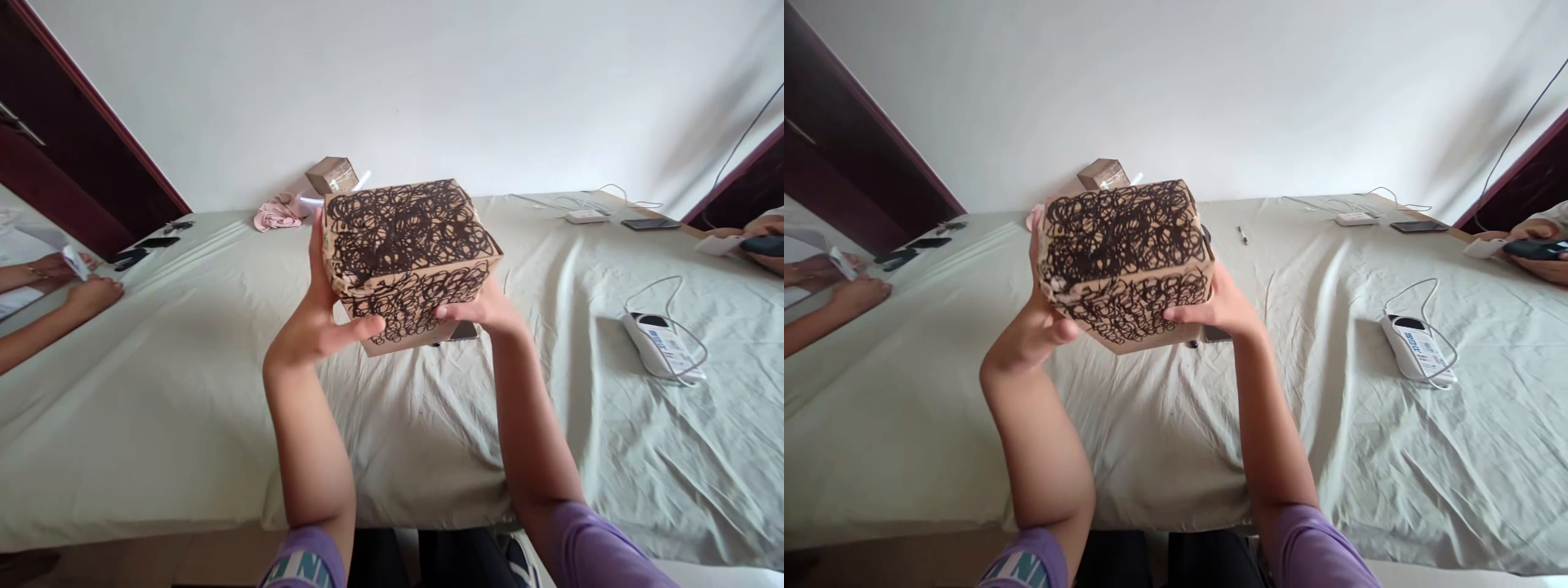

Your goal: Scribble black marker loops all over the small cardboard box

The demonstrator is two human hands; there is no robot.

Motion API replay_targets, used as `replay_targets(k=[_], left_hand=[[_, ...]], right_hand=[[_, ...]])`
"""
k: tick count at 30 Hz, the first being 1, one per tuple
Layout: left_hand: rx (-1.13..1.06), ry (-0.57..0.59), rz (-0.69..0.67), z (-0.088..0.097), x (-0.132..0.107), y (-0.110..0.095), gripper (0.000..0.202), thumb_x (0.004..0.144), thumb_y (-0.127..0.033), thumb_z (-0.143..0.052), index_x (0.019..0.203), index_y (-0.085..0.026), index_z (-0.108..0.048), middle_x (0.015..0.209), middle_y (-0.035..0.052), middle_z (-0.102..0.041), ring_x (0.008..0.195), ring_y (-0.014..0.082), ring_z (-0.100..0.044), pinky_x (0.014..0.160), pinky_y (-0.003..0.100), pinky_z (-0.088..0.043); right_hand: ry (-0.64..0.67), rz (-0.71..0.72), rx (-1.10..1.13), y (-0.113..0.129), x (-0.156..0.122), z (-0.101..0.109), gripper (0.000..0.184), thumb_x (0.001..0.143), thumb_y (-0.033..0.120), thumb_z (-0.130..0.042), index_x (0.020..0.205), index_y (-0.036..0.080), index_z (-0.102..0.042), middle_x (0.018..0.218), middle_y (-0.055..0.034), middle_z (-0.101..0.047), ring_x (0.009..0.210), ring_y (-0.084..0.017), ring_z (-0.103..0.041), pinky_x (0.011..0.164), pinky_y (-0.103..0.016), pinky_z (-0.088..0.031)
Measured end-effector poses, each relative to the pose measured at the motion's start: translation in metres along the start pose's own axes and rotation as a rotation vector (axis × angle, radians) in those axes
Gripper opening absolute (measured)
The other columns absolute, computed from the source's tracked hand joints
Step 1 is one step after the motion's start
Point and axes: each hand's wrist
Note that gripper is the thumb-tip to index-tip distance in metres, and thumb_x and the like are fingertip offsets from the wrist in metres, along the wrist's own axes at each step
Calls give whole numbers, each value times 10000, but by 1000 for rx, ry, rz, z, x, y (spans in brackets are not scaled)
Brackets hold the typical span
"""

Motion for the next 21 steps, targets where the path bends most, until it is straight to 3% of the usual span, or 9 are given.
replay_targets(k=[3, 5, 6, 8, 9, 11, 15, 21], left_hand=[[11, -82, -35, 9, 3, 13, 1355, 756, -608, -932, 1713, -448, 14, 1835, 30, -171, 1706, 341, -193, 1364, 479, -318], [-5, -187, -71, 15, 2, 20, 1381, 722, -599, -959, 1707, -415, -9, 1801, 42, -253, 1676, 341, -267, 1355, 471, -329], [-5, -241, -77, 18, 2, 22, 1379, 706, -610, -967, 1700, -406, -34, 1790, 39, -271, 1665, 343, -284, 1350, 472, -338], [10, -336, -69, 22, 0, 24, 1359, 684, -630, -976, 1682, -400, -83, 1791, 24, -250, 1657, 345, -291, 1342, 477, -348], [15, -366, -59, 23, 0, 25, 1338, 688, -633, -973, 1672, -401, -97, 1790, 12, -240, 1656, 339, -289, 1338, 476, -351], [18, -396, -49, 24, 0, 24, 1276, 723, -623, -957, 1655, -408, -112, 1780, -2, -246, 1657, 317, -290, 1330, 459, -359], [-8, -403, -54, 22, 5, 26, 1154, 798, -531, -931, 1633, -396, -145, 1766, 17, -266, 1660, 290, -293, 1332, 431, -346], [-49, -392, -90, 24, 6, 29, 1222, 775, -541, -944, 1628, -318, -99, 1758, 46, -267, 1663, 285, -270, 1350, 437, -303]], right_hand=[[196, -21, -71, -21, 5, 10, 952, 604, 578, -996, 1427, 242, -656, 1414, -93, -730, 1412, -355, -632, 1153, -498, -556], [159, -72, -179, -42, 11, 19, 1005, 742, 781, -799, 1566, 275, -527, 1523, -101, -658, 1419, -332, -625, 1143, -492, -549], [96, -148, -347, -54, 14, 23, 936, 831, 752, -727, 1595, 268, -485, 1528, -113, -650, 1384, -312, -649, 1120, -468, -556], [-52, -397, -886, -80, 19, 25, 719, 935, 571, -694, 1521, 183, -544, 1407, -163, -711, 1249, -290, -715, 1057, -412, -565], [-41, -545, -1151, -92, 20, 25, 609, 947, 503, -703, 1441, 161, -602, 1371, -182, -723, 1244, -310, -713, 1052, -419, -555], [-34, -688, -1367, -113, 19, 20, 455, 906, 313, -754, 1310, 123, -666, 1336, -244, -715, 1256, -387, -697, 1031, -472, -542], [23, -733, -1440, -130, 13, 8, 446, 854, 117, -712, 1293, 148, -642, 1296, -248, -714, 1212, -411, -705, 962, -472, -541], [86, -673, -1362, -121, 15, 14, 394, 941, 178, -611, 1333, 145, -612, 1275, -200, -740, 1097, -299, -716, 830, -333, -542]])
Point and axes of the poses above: each hand's wrist, its own x-axis towards the middle knuckle, its own z-axis out of the back of the hand, y = z × x
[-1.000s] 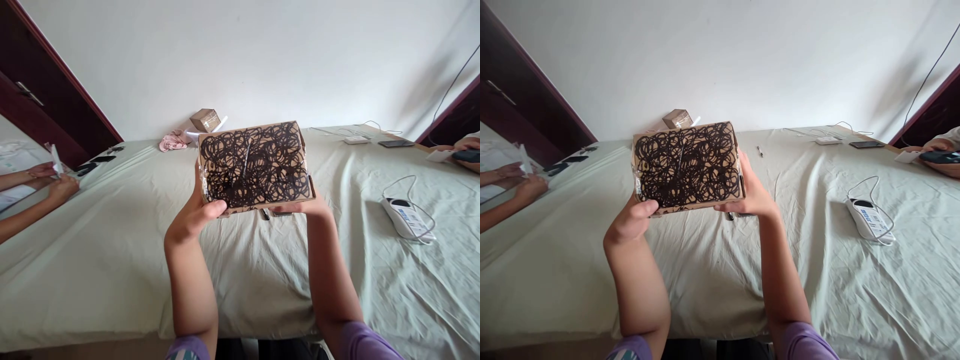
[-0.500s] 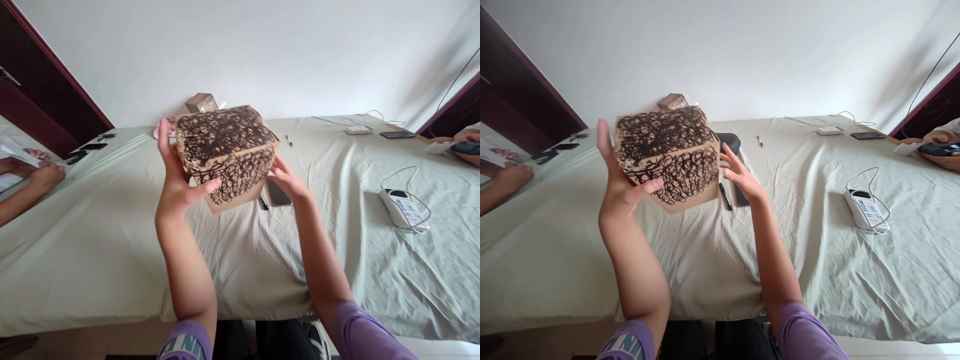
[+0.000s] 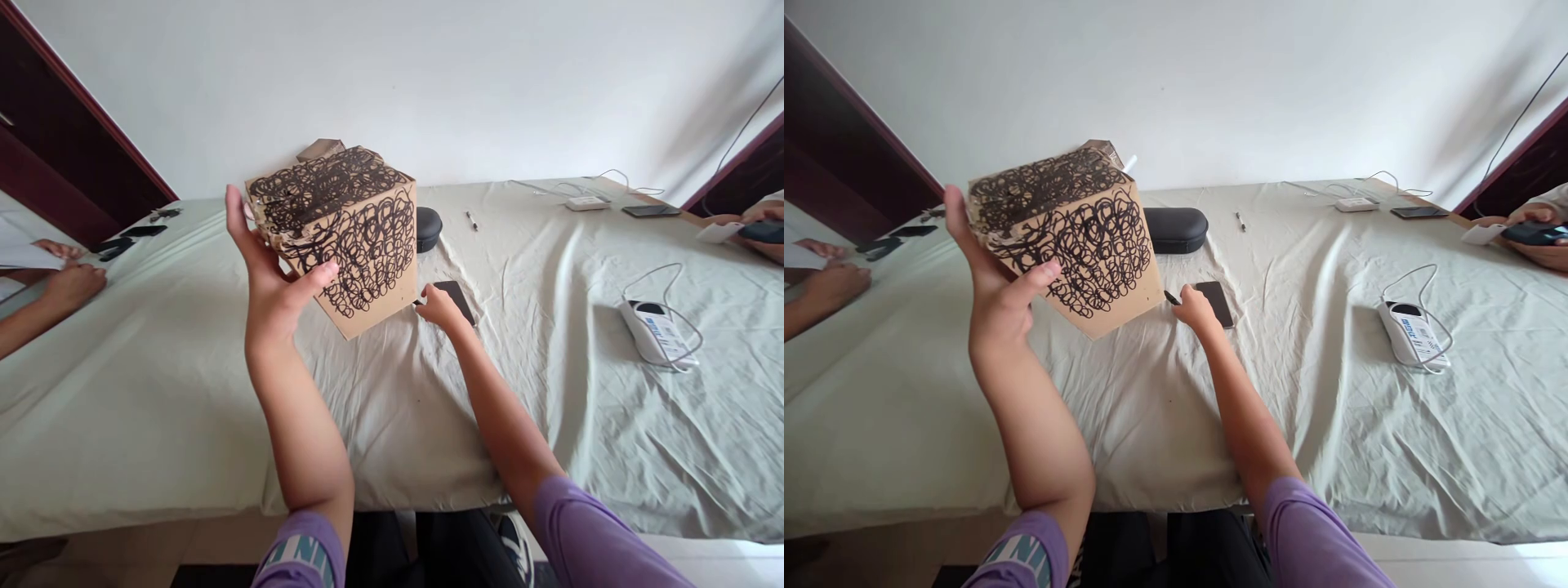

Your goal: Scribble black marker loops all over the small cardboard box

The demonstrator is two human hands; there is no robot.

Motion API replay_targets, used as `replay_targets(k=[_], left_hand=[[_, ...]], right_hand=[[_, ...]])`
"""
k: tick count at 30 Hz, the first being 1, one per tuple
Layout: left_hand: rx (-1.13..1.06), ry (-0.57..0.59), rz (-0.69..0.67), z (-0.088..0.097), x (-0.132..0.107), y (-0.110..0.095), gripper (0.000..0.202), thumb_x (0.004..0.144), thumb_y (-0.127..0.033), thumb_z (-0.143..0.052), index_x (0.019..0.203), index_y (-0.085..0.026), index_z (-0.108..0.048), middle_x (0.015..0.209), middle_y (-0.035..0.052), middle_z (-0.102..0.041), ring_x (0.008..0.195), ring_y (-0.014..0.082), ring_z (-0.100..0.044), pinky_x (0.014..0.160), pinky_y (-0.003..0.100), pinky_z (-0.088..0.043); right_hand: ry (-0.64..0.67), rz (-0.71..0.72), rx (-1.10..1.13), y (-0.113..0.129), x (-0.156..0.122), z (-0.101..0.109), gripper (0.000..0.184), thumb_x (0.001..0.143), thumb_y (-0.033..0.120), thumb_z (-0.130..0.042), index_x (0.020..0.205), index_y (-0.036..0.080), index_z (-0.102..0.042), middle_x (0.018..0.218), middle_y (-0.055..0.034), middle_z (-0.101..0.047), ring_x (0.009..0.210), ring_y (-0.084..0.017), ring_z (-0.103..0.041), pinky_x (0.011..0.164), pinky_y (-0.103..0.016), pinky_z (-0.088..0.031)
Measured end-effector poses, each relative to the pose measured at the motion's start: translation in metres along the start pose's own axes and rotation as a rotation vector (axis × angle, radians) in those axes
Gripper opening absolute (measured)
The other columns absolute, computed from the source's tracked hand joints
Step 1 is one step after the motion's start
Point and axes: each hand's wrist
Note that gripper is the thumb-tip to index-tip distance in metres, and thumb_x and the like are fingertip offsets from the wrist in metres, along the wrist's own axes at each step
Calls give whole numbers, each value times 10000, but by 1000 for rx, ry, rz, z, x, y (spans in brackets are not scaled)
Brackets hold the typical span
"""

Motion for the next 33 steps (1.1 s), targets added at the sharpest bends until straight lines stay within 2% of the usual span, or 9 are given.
replay_targets(k=[4, 9, 16, 19, 22, 25, 28, 30, 33], left_hand=[[-7, 2, -54, 10, 2, 16, 1249, 744, -558, -960, 1631, -293, -121, 1751, 45, -277, 1666, 294, -251, 1371, 448, -244], [7, -37, -261, 23, 10, 57, 1334, 554, -733, -968, 1613, -450, -208, 1716, -4, -324, 1639, 318, -319, 1374, 487, -230], [33, -5, -296, 23, 11, 60, 1187, 678, -703, -917, 1637, -496, -250, 1731, -31, -322, 1627, 293, -354, 1371, 489, -243], [13, 7, -293, 23, 9, 57, 1159, 698, -668, -930, 1635, -497, -271, 1729, -38, -327, 1627, 289, -353, 1375, 482, -231], [-34, -50, -222, 23, 7, 55, 1184, 656, -636, -968, 1610, -473, -284, 1725, -27, -340, 1620, 288, -363, 1375, 466, -237], [-43, -147, 13, 22, 2, 47, 1222, 611, -606, -996, 1581, -454, -267, 1724, 6, -370, 1594, 300, -402, 1344, 476, -319], [-50, -201, 315, 16, -1, 33, 1181, 639, -524, -980, 1572, -455, -260, 1695, 22, -431, 1537, 323, -474, 1235, 522, -475], [-44, -202, 475, 11, -2, 25, 1089, 685, -497, -937, 1562, -453, -294, 1649, 30, -481, 1472, 348, -543, 1117, 544, -570], [6, -171, 616, 3, -1, 22, 933, 742, -509, -865, 1531, -422, -374, 1512, 53, -587, 1327, 365, -656, 965, 524, -637]], right_hand=[[39, -7, 45, -5, 9, 1, 309, 1007, 224, -516, 1232, 118, -700, 1302, -232, -743, 1107, -301, -720, 814, -325, -542], [86, -99, 63, -7, 13, -4, 353, 1033, 335, -487, 1138, 142, -763, 1289, -223, -761, 1135, -360, -739, 848, -378, -550], [51, -223, 84, -6, 9, -2, 479, 1043, 479, -480, 1205, 127, -763, 1322, -253, -738, 1228, -423, -711, 934, -459, -546], [66, -226, 108, -10, 8, 5, 437, 1012, 447, -571, 1171, 92, -769, 1166, -266, -768, 1046, -390, -759, 836, -437, -561], [97, -185, 176, -16, 6, 20, 354, 957, 318, -638, 1196, 89, -765, 877, -167, -756, 681, -266, -706, 625, -368, -533], [33, -84, 300, -21, -2, 42, 440, 970, 208, -549, 1384, 210, -695, 769, -28, -680, 477, -142, -545, 492, -283, -448], [-214, 179, 695, -16, -17, 65, 359, 978, 222, -472, 1197, 220, -757, 872, -27, -681, 437, -89, -522, 454, -262, -431], [-304, 445, 989, -6, -31, 76, 292, 979, 316, -513, 1090, 208, -761, 994, -55, -713, 558, -115, -647, 540, -287, -534], [-329, 767, 1141, 17, -50, 81, 344, 946, 468, -675, 1230, 277, -700, 1094, -40, -717, 798, -166, -724, 708, -335, -612]])
Point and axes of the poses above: each hand's wrist, its own x-axis towards the middle knuckle, its own z-axis out of the back of the hand, y = z × x
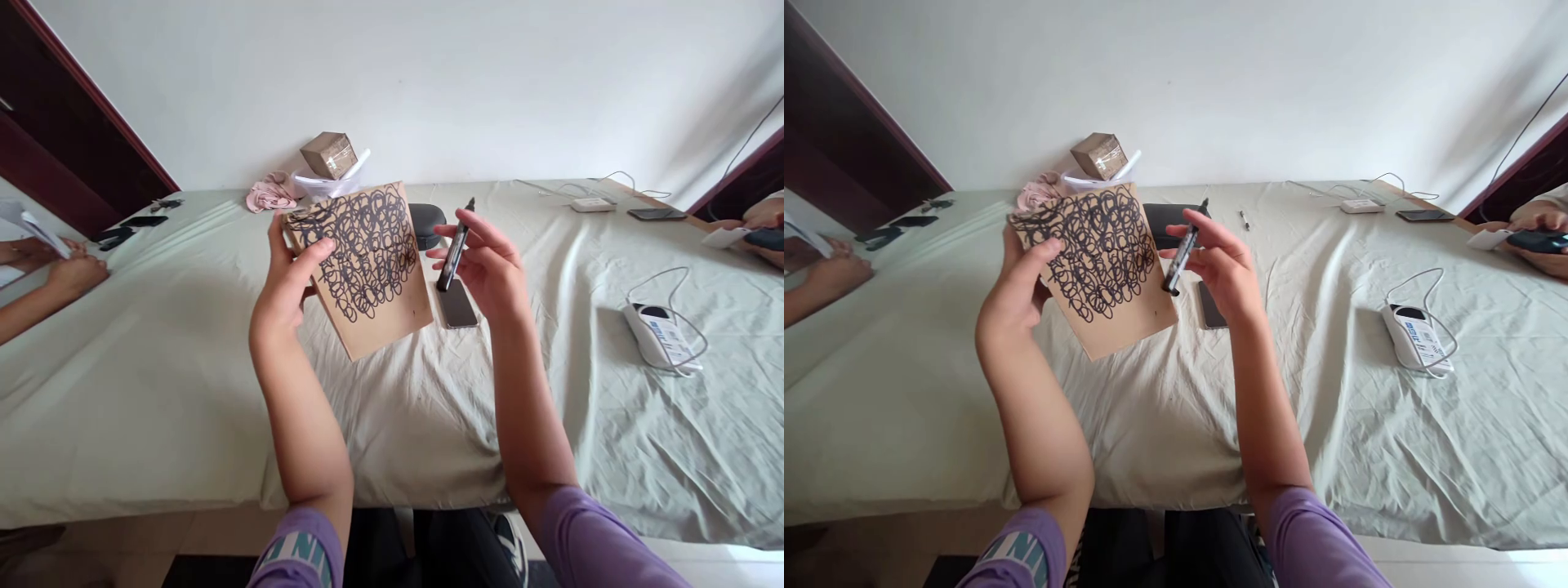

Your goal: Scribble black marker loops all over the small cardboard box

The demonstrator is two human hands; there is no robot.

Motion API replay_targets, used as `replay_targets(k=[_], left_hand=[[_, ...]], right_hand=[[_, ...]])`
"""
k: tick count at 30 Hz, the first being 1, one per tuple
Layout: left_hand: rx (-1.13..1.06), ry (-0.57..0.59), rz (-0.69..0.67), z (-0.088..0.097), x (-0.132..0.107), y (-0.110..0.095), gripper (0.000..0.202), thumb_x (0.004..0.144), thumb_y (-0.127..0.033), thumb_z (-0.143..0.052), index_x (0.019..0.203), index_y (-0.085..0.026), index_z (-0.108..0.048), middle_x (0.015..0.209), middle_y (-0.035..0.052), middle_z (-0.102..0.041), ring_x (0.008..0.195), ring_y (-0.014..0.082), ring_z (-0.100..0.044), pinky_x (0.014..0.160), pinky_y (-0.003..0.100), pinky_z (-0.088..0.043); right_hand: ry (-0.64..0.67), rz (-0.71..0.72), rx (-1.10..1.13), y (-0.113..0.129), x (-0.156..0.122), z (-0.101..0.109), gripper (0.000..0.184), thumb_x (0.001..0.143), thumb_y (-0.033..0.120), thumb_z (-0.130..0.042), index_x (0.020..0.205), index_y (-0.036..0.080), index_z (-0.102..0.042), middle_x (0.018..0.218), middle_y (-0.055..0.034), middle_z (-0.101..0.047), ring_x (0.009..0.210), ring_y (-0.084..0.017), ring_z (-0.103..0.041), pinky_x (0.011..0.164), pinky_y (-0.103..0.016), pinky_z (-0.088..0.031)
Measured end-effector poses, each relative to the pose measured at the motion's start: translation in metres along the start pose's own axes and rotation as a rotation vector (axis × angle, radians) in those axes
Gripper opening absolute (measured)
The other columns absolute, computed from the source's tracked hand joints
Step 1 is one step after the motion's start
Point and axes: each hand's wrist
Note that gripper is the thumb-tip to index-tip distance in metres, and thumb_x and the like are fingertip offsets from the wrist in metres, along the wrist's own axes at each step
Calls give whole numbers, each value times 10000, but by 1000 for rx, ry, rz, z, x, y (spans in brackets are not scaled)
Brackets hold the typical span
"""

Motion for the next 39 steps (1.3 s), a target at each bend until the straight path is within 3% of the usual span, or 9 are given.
replay_targets(k=[5, 7, 9, 11, 13, 16, 24, 31, 39], left_hand=[[87, 42, 144, -7, 11, 14, 933, 779, -513, -820, 1591, -414, -369, 1400, 67, -673, 1216, 354, -720, 882, 484, -646], [120, 45, 191, -7, 17, 25, 923, 778, -519, -825, 1594, -423, -405, 1443, 62, -671, 1247, 359, -706, 908, 492, -634], [164, 33, 240, -7, 23, 37, 887, 772, -519, -830, 1573, -420, -464, 1466, 59, -674, 1275, 372, -688, 931, 513, -620], [187, 23, 279, -6, 28, 48, 821, 783, -543, -813, 1537, -409, -516, 1446, 66, -694, 1280, 386, -685, 920, 523, -617], [178, 29, 293, -5, 31, 57, 753, 806, -581, -776, 1502, -411, -543, 1427, 68, -707, 1277, 390, -690, 879, 504, -625], [162, 68, 274, -3, 34, 66, 711, 821, -606, -749, 1480, -429, -550, 1443, 58, -698, 1276, 381, -695, 824, 454, -637], [123, 98, 239, -2, 42, 78, 765, 797, -611, -776, 1493, -419, -525, 1483, 72, -674, 1304, 396, -680, 823, 454, -630], [96, 129, 197, 5, 45, 88, 758, 812, -617, -780, 1500, -430, -523, 1485, 72, -666, 1280, 379, -701, 864, 460, -654], [-19, 134, 81, 9, 48, 97, 840, 827, -505, -772, 1601, -390, -467, 1564, 75, -619, 1453, 356, -599, 1139, 508, -569]], right_hand=[[-141, 267, -174, -11, -8, -37, 317, 911, 541, -807, 958, 271, -647, 878, 20, -612, 716, -132, -575, 685, -301, -528], [-187, 229, -251, -27, -13, -45, 355, 1019, 579, -653, 870, 256, -641, 745, 26, -553, 670, -139, -538, 680, -311, -504], [-188, 148, -226, -45, -18, -50, 339, 1072, 559, -532, 1022, 267, -696, 703, 32, -553, 644, -151, -541, 666, -317, -493], [-183, 101, -203, -62, -23, -54, 261, 1034, 458, -572, 1151, 268, -707, 727, 35, -604, 638, -154, -548, 649, -314, -476], [-214, 90, -229, -75, -28, -57, 152, 938, 326, -608, 1005, 248, -721, 703, 39, -608, 607, -146, -517, 614, -304, -431], [-276, 72, -234, -89, -35, -63, 92, 816, 261, -554, 769, 240, -630, 645, 40, -573, 569, -144, -474, 575, -302, -371], [-385, -33, -276, -96, -40, -71, 150, 783, 283, -502, 635, 264, -481, 609, 22, -511, 635, -178, -466, 636, -318, -396], [-358, -84, -227, -101, -40, -70, 287, 813, 302, -514, 595, 267, -330, 590, 26, -367, 618, -170, -375, 617, -316, -361], [-303, -11, -206, -103, -41, -72, 198, 834, 301, -554, 650, 255, -496, 626, 33, -509, 626, -156, -462, 641, -307, -402]])
Point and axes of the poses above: each hand's wrist, its own x-axis towards the middle knuckle, its own z-axis out of the back of the hand, y = z × x
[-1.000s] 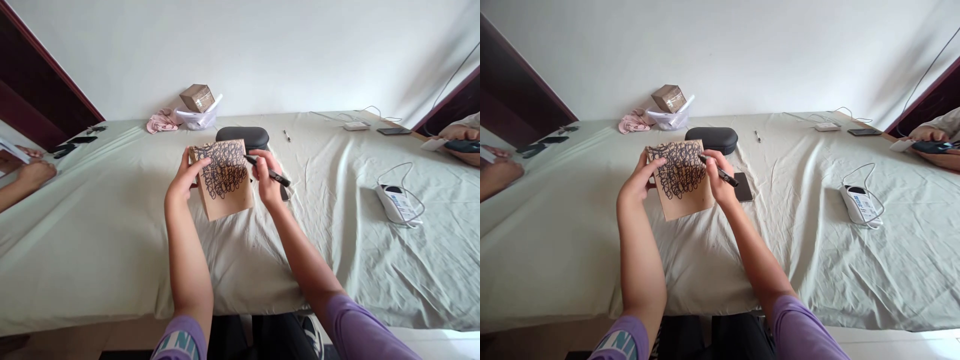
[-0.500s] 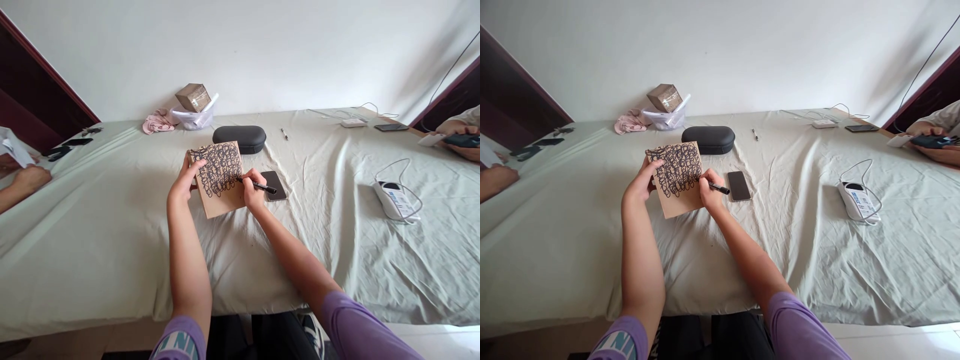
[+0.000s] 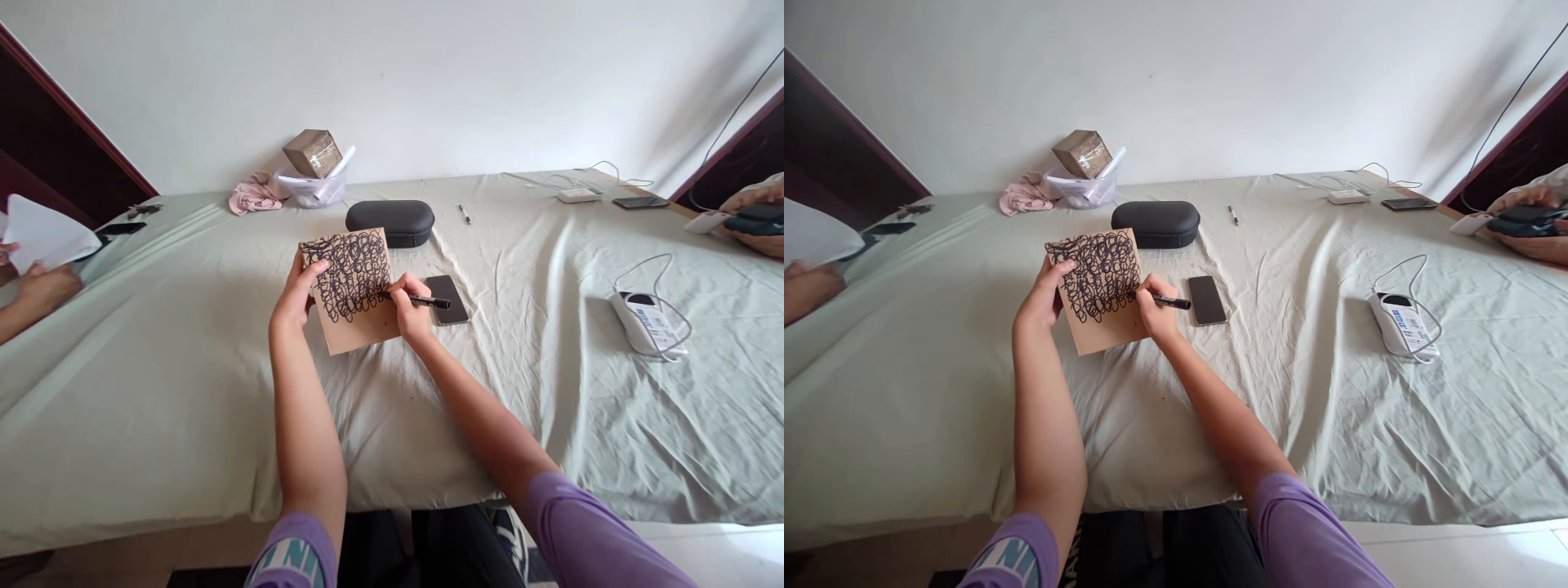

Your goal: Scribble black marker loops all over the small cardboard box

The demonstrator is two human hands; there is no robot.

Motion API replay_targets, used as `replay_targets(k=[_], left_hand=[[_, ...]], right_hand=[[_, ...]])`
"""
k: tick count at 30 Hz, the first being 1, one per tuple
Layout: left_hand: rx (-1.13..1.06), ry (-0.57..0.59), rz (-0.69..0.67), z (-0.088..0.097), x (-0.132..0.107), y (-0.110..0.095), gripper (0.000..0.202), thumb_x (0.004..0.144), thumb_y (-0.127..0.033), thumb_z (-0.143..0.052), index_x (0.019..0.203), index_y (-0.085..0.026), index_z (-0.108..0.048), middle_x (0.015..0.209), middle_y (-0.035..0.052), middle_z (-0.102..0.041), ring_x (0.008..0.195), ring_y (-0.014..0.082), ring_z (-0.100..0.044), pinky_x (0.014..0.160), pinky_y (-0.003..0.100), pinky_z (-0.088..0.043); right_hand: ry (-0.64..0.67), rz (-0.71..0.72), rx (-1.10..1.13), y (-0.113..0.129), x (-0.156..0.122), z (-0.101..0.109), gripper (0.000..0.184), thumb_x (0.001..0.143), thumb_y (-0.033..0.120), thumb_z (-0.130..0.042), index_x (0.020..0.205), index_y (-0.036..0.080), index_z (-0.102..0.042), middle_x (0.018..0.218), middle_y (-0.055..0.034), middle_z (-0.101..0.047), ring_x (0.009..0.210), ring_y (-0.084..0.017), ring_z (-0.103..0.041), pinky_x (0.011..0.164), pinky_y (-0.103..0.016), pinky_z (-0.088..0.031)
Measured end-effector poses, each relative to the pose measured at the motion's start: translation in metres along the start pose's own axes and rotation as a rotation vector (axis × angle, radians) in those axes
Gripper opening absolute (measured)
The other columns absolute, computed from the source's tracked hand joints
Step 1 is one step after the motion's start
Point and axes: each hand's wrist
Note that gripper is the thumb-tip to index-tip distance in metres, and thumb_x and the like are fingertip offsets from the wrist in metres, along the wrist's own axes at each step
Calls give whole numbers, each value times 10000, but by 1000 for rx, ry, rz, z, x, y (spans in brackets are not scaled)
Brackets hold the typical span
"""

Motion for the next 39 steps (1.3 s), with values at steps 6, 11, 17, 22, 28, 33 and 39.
replay_targets(k=[6, 11, 17, 22, 28, 33, 39], left_hand=[[129, 45, -347, 7, 6, 11, 1303, 698, -433, -919, 1740, -422, -137, 1837, 40, -221, 1675, 323, -300, 1342, 438, -333], [124, 201, -272, 7, 8, 21, 1392, 723, -430, -901, 1754, -383, 33, 1861, 64, -120, 1712, 306, -194, 1384, 453, -218], [122, 266, -224, 8, 5, 20, 1359, 721, -395, -891, 1750, -433, -4, 1868, 9, -77, 1721, 314, -150, 1398, 493, -160], [112, 265, -216, 8, 3, 16, 1351, 717, -379, -896, 1746, -449, -24, 1866, -2, -90, 1721, 314, -146, 1399, 522, -144], [149, 284, -195, 10, 4, 17, 1359, 737, -416, -899, 1750, -425, 8, 1869, 38, -55, 1721, 337, -136, 1390, 524, -180], [146, 283, -204, 8, 1, 13, 1344, 741, -406, -896, 1753, -406, -11, 1868, 50, -73, 1720, 336, -143, 1391, 504, -184], [130, 276, -201, 9, -2, 10, 1304, 745, -384, -896, 1751, -422, -68, 1866, 21, -92, 1724, 327, -125, 1399, 499, -158]], right_hand=[[6, -93, -57, -20, 24, 36, 303, 1014, 497, -559, 1114, 236, -678, 911, -23, -733, 712, -162, -640, 723, -314, -513], [336, -39, -710, -48, 25, 65, 317, 1015, 344, -569, 1282, 211, -676, 1365, -163, -737, 1410, -373, -571, 1162, -560, -397], [716, -77, -961, -66, 22, 60, 772, 843, 25, -548, 1587, 221, -484, 1672, -157, -538, 1650, -499, -225, 1204, -705, -221], [736, -75, -990, -64, 25, 58, 627, 836, 38, -552, 1439, 205, -598, 1246, -138, -785, 1272, -345, -655, 1143, -504, -317], [589, -106, -1072, -60, 24, 54, 410, 939, 136, -476, 1322, 185, -614, 1139, -154, -773, 1095, -326, -642, 928, -388, -371], [570, -85, -1067, -60, 22, 54, 386, 945, 211, -547, 1325, 204, -617, 1360, -194, -708, 1257, -378, -561, 955, -425, -378], [661, -49, -965, -68, 23, 55, 547, 855, 42, -520, 1364, 202, -640, 1230, -176, -764, 1294, -362, -573, 1003, -435, -389]])
Point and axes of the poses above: each hand's wrist, its own x-axis towards the middle knuckle, its own z-axis out of the back of the hand, y = z × x
